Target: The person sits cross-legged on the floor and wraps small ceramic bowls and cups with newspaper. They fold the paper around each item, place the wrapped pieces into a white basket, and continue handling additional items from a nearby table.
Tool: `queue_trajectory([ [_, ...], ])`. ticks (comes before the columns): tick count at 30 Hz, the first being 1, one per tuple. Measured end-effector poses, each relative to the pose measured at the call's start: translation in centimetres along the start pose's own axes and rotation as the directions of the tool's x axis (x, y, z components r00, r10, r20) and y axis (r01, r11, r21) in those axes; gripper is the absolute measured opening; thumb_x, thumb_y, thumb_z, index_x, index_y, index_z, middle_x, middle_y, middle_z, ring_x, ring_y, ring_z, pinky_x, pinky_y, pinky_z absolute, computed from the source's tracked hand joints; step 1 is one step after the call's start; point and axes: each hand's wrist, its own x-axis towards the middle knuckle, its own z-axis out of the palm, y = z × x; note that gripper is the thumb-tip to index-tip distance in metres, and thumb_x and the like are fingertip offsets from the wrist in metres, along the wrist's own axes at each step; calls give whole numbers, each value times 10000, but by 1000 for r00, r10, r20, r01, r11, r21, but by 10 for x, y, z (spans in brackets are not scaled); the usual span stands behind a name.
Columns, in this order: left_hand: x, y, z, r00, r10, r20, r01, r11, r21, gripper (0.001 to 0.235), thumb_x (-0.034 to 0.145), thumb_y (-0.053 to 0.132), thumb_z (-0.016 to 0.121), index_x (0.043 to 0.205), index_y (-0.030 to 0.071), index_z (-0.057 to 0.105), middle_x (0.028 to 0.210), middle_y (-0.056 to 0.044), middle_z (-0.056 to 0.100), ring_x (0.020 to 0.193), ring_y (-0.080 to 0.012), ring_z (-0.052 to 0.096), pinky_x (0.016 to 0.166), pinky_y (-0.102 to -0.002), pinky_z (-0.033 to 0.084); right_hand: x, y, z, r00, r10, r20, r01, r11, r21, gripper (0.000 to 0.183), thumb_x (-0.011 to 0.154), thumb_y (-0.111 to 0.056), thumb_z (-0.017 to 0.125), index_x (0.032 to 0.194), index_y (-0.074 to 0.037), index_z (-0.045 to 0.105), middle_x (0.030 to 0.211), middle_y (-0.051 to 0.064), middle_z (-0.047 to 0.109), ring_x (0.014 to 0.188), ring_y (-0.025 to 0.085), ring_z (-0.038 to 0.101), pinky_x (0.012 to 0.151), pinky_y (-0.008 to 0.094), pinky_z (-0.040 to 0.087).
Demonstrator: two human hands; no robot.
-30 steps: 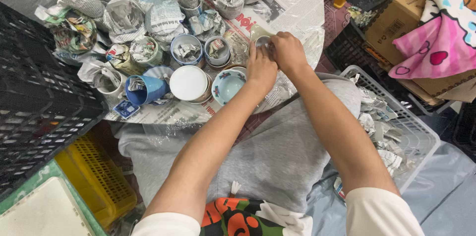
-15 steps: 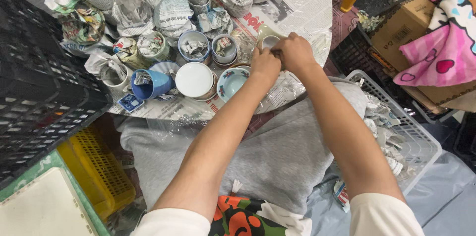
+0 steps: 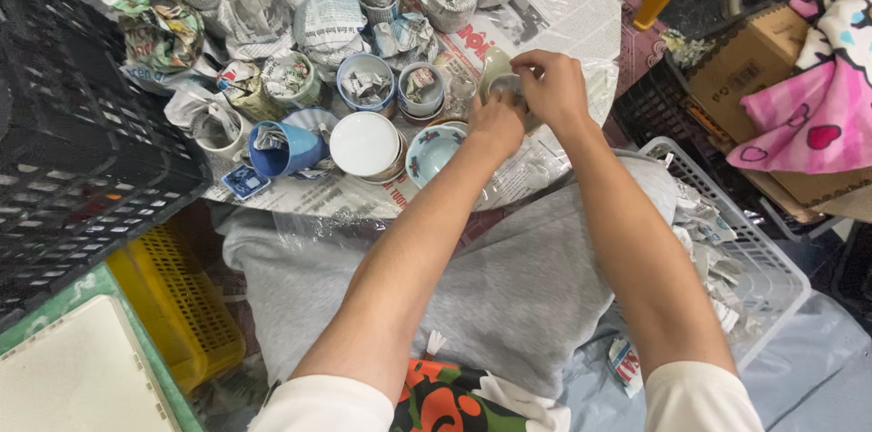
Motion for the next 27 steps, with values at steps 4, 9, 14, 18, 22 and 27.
queue_trajectory([
  [4,-8,9,-4,999,37,-23,-35,996,77,462,896,179,552,1348,82,578,1396,-178,531,1372,-344,421,1175,-645,185,15,-2,8,999,-40,2,40,999,37,207,887,-103,708,1072,-45,782,1009,146,774,885,273,747,824,386,573],
  [9,-26,11,-20,979,138,-150,-133,990,43,445,878,127,595,1301,-12,600,1333,-255,568,1323,-392,489,1182,-612,252,45,1,21,998,-45,-38,47,998,49,207,875,-110,720,1058,-42,787,1008,148,772,896,265,748,818,378,573],
  [14,-68,11,-51,920,293,-259,-291,956,46,499,788,6,640,1272,-109,597,1341,-302,556,1337,-434,483,1190,-555,313,73,-7,47,993,-77,-87,83,995,62,203,872,-110,718,1053,-52,791,1008,156,764,872,264,746,788,373,573],
  [18,-111,7,-78,825,338,-453,-403,913,-54,584,703,-73,613,1282,-149,576,1375,-325,530,1364,-445,456,1213,-530,300,93,-19,72,961,-228,158,226,974,32,211,862,-108,735,1065,-80,784,1013,158,768,882,289,737,810,399,570],
  [22,-157,-7,-100,797,317,-514,-463,867,-183,547,720,-94,594,1266,-105,607,1424,-329,504,1417,-464,401,1233,-515,282,104,-33,106,892,-313,327,343,938,-40,396,776,-5,660,1137,-123,772,1115,171,736,963,344,710,879,429,555],
  [27,-198,-28,-115,836,236,-496,-419,857,-300,403,806,-64,621,1197,-2,694,1415,-211,566,1440,-402,442,1253,-507,320,114,-38,128,816,-348,462,441,891,-108,451,706,30,651,1102,-147,775,1195,158,720,1125,376,654,978,452,510],
])
